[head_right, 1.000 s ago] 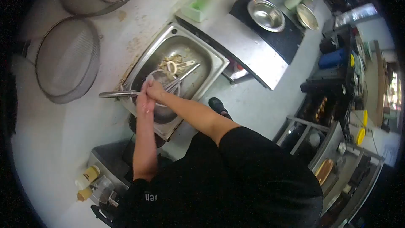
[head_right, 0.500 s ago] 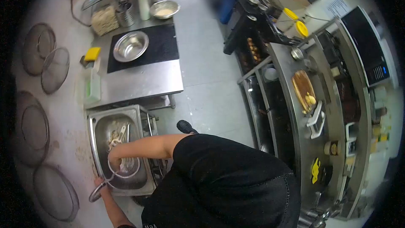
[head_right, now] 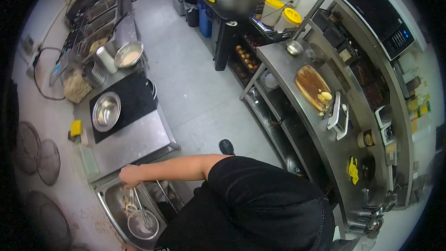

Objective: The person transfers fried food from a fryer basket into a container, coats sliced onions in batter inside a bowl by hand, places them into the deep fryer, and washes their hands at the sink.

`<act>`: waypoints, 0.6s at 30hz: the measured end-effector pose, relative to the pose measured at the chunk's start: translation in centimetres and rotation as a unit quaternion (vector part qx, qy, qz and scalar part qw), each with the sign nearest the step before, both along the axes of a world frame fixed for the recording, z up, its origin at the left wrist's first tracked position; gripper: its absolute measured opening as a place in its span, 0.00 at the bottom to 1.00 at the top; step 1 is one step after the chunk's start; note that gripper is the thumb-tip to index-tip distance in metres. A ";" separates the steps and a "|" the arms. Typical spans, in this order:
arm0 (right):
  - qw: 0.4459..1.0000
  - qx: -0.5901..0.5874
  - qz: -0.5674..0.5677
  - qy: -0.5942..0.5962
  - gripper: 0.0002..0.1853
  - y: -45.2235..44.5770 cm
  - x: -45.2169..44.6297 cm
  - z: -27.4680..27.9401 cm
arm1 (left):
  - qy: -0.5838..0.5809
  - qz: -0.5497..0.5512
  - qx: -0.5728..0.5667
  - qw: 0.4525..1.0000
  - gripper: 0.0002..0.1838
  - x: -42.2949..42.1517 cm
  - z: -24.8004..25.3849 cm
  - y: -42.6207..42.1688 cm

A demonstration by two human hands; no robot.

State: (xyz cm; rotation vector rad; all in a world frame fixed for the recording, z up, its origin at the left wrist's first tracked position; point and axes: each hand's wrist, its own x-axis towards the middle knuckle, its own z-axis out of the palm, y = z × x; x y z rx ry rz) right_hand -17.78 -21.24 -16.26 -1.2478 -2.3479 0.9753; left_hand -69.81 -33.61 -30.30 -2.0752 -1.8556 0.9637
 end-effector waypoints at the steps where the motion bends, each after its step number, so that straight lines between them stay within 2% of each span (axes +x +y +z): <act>1: 0.997 0.022 -0.042 0.066 0.12 0.1 2.2 0.5 | -0.002 -0.019 0.038 0.999 0.14 0.4 -1.1 0.1; 2: 0.987 0.045 -0.080 0.130 0.13 0.2 4.7 0.9 | -0.006 -0.040 0.089 0.995 0.14 2.9 -0.9 0.4; 3: 0.987 0.051 -0.076 0.131 0.13 0.4 7.6 1.2 | 0.057 -0.036 0.017 0.998 0.13 5.4 -0.3 -0.2; 4: 0.984 0.115 -0.076 0.112 0.12 0.6 10.8 1.4 | 0.113 -0.039 -0.056 0.991 0.13 13.3 4.9 -0.5; 6: 0.963 0.247 -0.070 0.079 0.18 1.6 17.6 1.7 | 0.137 -0.075 0.189 0.970 0.14 15.0 0.6 -2.0; 7: 0.979 0.176 -0.068 0.072 0.21 2.3 21.5 2.3 | 0.135 -0.089 0.311 0.937 0.14 16.5 -1.2 -2.0; 8: 0.990 0.102 -0.069 0.068 0.25 2.8 25.2 2.7 | 0.067 -0.045 0.292 0.953 0.15 20.8 0.1 -1.2; 10: 0.986 0.112 -0.114 0.040 0.24 4.2 33.0 3.0 | -0.037 0.060 0.278 0.958 0.21 35.9 7.9 0.4; 12: 0.988 0.041 -0.142 -0.038 0.25 6.4 40.4 3.5 | -0.091 0.095 0.286 0.949 0.30 45.7 11.8 2.0; 15: 0.968 -0.001 -0.239 -0.073 0.24 8.9 50.3 3.6 | -0.177 0.015 0.321 0.930 0.29 54.5 13.1 6.5; 16: 0.960 -0.018 -0.270 -0.071 0.24 10.2 53.2 3.5 | -0.174 0.014 0.325 0.929 0.29 57.0 13.2 8.2; 18: 0.944 -0.004 -0.318 -0.086 0.25 13.1 58.5 3.0 | -0.289 -0.032 0.316 0.903 0.32 61.6 13.3 12.1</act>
